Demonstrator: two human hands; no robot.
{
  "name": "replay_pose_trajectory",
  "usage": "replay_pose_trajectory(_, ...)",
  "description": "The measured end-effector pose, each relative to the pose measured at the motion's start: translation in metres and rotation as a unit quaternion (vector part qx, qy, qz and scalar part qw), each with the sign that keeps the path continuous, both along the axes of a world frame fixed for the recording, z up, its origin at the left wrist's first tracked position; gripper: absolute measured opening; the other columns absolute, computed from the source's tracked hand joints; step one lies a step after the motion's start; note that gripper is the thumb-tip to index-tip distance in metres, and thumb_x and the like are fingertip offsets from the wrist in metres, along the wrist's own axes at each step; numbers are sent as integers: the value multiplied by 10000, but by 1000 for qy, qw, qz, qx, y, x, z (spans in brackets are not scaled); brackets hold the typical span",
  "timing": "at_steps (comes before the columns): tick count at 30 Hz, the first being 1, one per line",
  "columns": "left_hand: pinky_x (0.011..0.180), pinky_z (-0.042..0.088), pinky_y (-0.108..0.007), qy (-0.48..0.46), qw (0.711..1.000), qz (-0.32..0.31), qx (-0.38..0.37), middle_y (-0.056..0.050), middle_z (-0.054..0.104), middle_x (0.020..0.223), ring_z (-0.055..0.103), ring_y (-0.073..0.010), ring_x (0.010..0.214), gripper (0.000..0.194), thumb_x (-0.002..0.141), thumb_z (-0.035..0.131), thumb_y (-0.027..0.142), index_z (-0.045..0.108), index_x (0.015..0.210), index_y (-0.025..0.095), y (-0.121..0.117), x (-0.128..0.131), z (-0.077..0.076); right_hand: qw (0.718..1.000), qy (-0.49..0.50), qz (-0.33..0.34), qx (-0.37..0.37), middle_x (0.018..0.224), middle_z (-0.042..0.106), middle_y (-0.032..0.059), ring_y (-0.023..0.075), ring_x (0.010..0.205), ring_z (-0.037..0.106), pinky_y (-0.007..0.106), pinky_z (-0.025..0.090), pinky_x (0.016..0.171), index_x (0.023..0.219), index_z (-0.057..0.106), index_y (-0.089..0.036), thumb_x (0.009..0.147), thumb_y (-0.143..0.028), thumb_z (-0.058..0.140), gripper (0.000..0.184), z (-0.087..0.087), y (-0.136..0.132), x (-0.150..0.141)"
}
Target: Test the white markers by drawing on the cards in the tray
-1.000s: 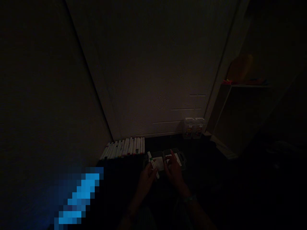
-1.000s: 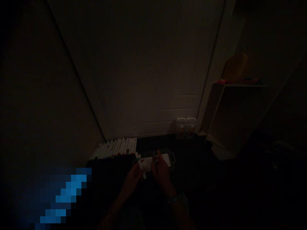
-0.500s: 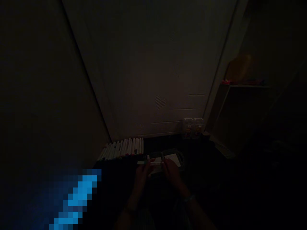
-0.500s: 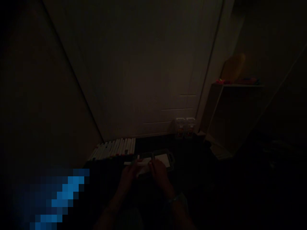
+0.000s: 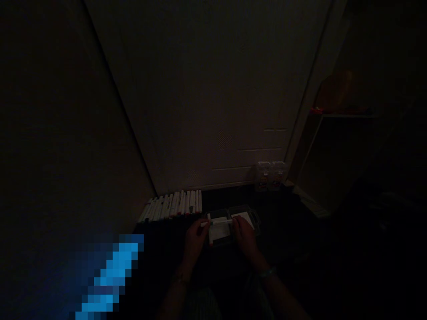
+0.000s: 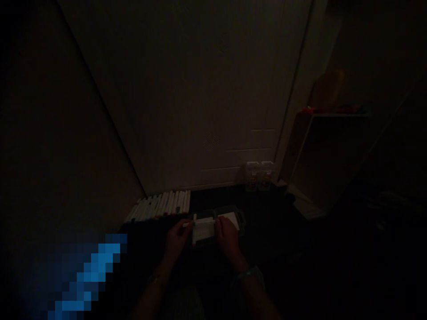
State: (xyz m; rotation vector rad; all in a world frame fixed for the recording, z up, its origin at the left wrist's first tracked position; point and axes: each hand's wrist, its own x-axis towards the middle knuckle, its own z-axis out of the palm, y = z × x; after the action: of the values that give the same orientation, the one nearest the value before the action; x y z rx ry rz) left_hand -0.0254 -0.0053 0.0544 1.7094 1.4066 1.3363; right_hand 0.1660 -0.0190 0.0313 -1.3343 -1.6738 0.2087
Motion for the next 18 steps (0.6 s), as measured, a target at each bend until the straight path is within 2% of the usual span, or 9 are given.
replay_pose_trajectory(5,637,449,-231,36,999,-22,-17,-15,672,765,613,-165,700,308,757,499,453,641,854,198,-6,-2,-2,999,28,11,-12,825,590,41,146,755,541,236,395,674,899,533,-193,941,-310,268,293,2,-5,1)
replay_pose_trajectory(11,628,447,-222,34,999,-13,-21,-17,674,775,609,-164,711,328,763,482,467,635,848,189,-8,-1,-1,999,28,33,-26,814,593,38,139,743,544,227,391,663,896,544,-189,938,-313,282,293,4,-8,3)
replay_pose_trajectory(18,631,447,-221,65,997,-30,-14,-10,668,773,606,-155,709,307,797,446,434,620,858,188,-4,-4,-11,997,49,42,-30,820,593,43,143,749,543,233,393,677,901,554,-189,930,-324,297,292,2,-7,3)
